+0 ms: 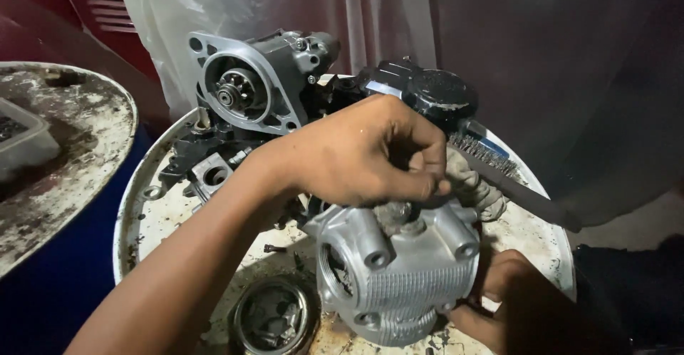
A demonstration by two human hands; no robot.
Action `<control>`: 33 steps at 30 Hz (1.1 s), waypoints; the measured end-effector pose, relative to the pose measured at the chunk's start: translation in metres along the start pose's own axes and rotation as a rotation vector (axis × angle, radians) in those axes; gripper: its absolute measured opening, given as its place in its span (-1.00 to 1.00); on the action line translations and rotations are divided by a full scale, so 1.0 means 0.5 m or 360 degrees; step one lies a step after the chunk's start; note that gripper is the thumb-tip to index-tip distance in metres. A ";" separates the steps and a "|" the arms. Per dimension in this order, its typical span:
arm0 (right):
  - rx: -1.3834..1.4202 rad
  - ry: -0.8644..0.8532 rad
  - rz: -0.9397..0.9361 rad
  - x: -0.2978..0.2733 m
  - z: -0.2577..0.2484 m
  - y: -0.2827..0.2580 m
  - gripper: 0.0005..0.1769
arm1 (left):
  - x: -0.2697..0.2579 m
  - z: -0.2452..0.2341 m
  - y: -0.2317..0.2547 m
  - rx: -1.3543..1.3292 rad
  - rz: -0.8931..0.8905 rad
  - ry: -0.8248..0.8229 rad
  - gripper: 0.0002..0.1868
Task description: A person is shown repairing or assembling engine components, specifically fitting a cylinder head onto an engine block on a makeshift workbench.
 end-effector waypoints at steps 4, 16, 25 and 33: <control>0.0041 -0.0055 0.0120 0.070 -0.134 -0.052 -0.72 | 0.000 -0.012 -0.023 -0.0125 -0.0058 0.0061 -0.81; 0.0534 -0.0134 0.0341 0.047 -0.153 -0.072 -0.71 | 0.000 -0.018 -0.065 -0.0345 -0.0219 0.0131 -0.80; 0.1007 -0.0115 0.0405 0.042 -0.171 -0.090 -0.75 | 0.002 -0.018 -0.067 -0.0406 -0.0215 0.0117 -0.83; 0.0985 -0.0111 0.0441 0.037 -0.174 -0.086 -0.54 | 0.003 -0.019 -0.056 -0.0253 -0.0201 0.0114 -0.82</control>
Point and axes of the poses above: each hand's wrist, its own x-axis towards the middle knuckle, its own z-axis out of the palm, y = z × x, the point moved 10 cm from there along x, towards the middle knuckle, and after that the axes turned 7 degrees about -y, right-handed, at the moved point
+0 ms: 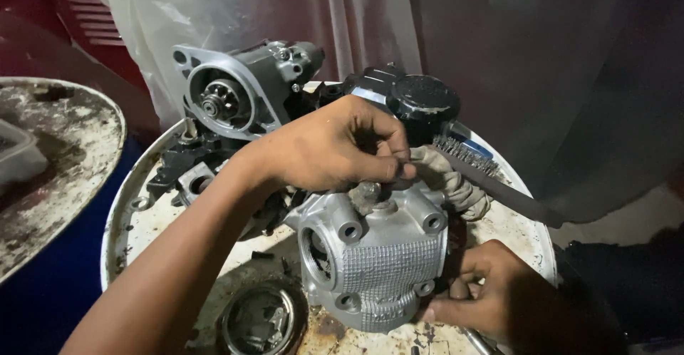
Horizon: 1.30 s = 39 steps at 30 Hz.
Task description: A person is shown repairing or assembling engine components, specifically fitting a cylinder head onto an engine block on a makeshift workbench.
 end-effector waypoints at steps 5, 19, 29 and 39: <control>-0.0266 0.0197 -0.0806 0.036 -0.030 0.006 -0.88 | -0.005 0.008 0.012 0.0000 -0.0059 -0.0002 -0.84; -0.0041 0.0817 -0.1022 -0.035 -0.102 -0.032 -0.67 | -0.022 0.079 0.106 0.0560 0.0093 -0.0164 -0.87; 0.0793 0.0137 -0.0178 0.414 -0.429 0.733 -0.79 | -0.024 0.089 0.128 0.0662 0.0281 -0.0159 -0.90; 0.0140 0.0295 -0.0392 0.290 -0.439 0.827 -0.86 | -0.019 0.093 0.104 0.0579 0.0183 -0.0212 -0.80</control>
Point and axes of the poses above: each hand's wrist, its own x-axis towards the middle knuckle, its own z-axis out of the palm, y = z × x, the point moved 10 cm from there along x, towards the middle knuckle, and after that the axes turned 7 degrees about -y, right-handed, at the moved point
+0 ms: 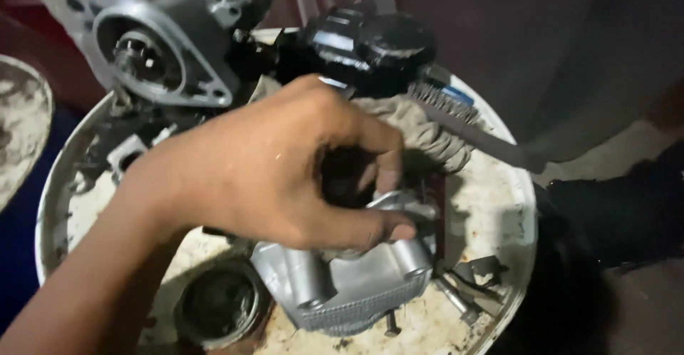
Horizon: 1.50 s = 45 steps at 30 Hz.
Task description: A person is shown repairing or assembling engine components, specifically fitting a cylinder head onto an engine block on a makeshift workbench.
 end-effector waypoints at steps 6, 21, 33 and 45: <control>-0.0404 -0.0069 -0.0277 -0.051 0.153 -0.289 -0.81 | -0.008 -0.012 0.014 0.0140 0.0109 0.0100 -0.74; -0.0921 -0.0080 -0.0828 -0.201 0.484 -0.796 -0.38 | -0.002 -0.007 -0.008 -0.0073 0.0062 0.0042 -0.83; -0.0433 -0.0525 0.0028 -0.170 0.493 -0.813 -0.73 | 0.000 -0.028 -0.057 -0.0286 0.0008 0.0058 -0.80; -0.0279 -0.0465 0.0211 -0.177 0.493 -0.805 -0.84 | 0.000 -0.035 -0.093 -0.0449 -0.0156 0.0119 -0.90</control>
Point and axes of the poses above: each hand's wrist, its own x-axis towards the middle knuckle, its own z-axis out of the palm, y = z × x, the point moved 10 cm from there along x, towards the middle knuckle, and after that the axes turned 7 degrees about -y, right-handed, at the moved point
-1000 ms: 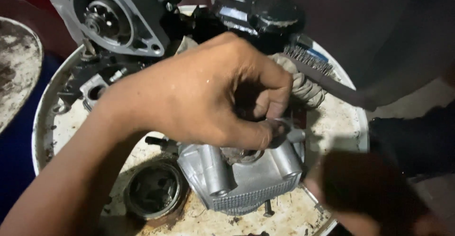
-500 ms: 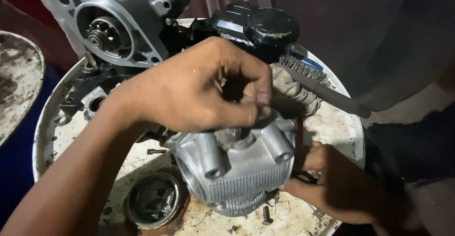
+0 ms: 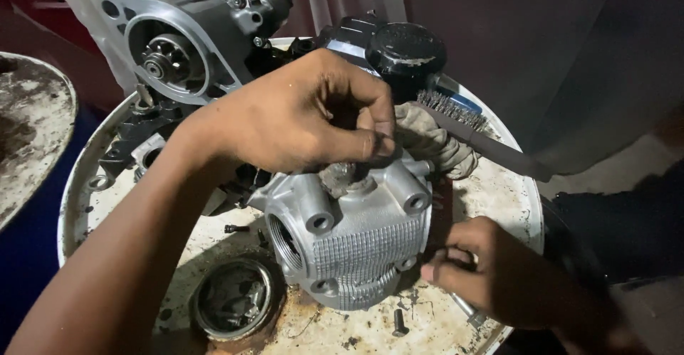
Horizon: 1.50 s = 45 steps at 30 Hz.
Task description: A person is shown repairing or assembling engine components, specifically fitting a cylinder head onto an engine block on a makeshift workbench.
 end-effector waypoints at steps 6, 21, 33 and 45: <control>-0.0029 -0.0048 -0.0178 0.020 0.008 0.024 -0.66 | 0.004 -0.007 -0.016 -0.0084 0.0022 -0.0004 -0.87; 0.0065 0.0098 -0.0688 -0.004 0.003 -0.075 -0.75 | 0.005 -0.007 -0.012 -0.0085 0.0085 -0.0019 -0.86; -0.0023 0.0222 -0.0231 0.006 -0.006 -0.032 -0.60 | 0.005 -0.014 -0.021 -0.0032 0.0007 0.0028 -0.91; -0.0248 0.0364 -0.0988 -0.026 -0.003 -0.100 -0.44 | 0.003 -0.009 -0.018 -0.0021 -0.0024 -0.0001 -0.90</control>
Point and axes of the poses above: each hand's wrist, its own x-axis towards the middle knuckle, its own z-axis out of the palm, y = z × x, the point moved 10 cm from there along x, towards the middle knuckle, and after that the axes turned 7 degrees about -y, right-handed, at the moved point
